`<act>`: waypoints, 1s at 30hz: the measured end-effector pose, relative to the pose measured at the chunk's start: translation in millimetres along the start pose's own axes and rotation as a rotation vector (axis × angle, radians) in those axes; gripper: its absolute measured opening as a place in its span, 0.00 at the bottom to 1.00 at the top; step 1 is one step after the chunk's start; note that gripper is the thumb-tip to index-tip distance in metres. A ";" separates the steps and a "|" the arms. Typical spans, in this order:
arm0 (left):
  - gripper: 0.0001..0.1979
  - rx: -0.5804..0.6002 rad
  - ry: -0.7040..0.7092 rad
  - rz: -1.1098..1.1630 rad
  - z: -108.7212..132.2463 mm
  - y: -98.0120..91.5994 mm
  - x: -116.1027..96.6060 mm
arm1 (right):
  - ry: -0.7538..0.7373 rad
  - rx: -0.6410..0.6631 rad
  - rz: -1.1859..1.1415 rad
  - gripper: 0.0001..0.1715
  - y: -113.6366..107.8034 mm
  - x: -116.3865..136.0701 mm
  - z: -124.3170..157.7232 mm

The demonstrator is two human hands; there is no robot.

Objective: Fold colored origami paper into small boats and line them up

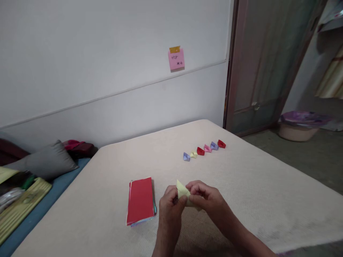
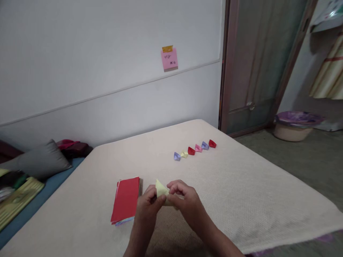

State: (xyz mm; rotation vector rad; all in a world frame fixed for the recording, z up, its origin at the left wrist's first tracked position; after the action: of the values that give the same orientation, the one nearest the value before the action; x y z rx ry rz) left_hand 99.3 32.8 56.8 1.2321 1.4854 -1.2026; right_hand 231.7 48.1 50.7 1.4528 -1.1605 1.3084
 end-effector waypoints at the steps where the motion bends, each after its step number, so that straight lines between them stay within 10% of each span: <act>1: 0.05 0.006 -0.008 0.005 -0.3 0.2 1.5 | 0.025 0.022 -0.052 0.07 1.3 -1.9 -0.8; 10: 0.08 -0.012 -0.102 0.012 0.8 -1.0 7.8 | -0.048 0.005 0.068 0.09 -0.4 -1.6 -2.1; 16: 0.20 0.046 -0.263 0.539 5.6 7.2 10.8 | 0.028 -0.025 -0.010 0.09 -3.4 2.7 -3.1; 30: 0.05 0.179 -0.438 0.908 11.9 18.0 27.3 | 0.314 0.190 -0.368 0.08 9.6 -26.9 -0.7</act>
State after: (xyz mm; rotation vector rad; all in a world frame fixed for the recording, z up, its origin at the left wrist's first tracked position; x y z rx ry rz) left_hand 112.9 27.1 25.4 1.4086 0.3935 -0.8825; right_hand 221.5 49.3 24.0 1.4466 -0.5471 1.3471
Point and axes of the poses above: each hand's wrist, its own z-axis away from the middle knuckle, its own y-axis out of the palm, x = y × z, the point moved 6 cm from there along -z, towards the middle knuckle, and after that the axes turned 3 degrees about z, right-handed, at the moved point
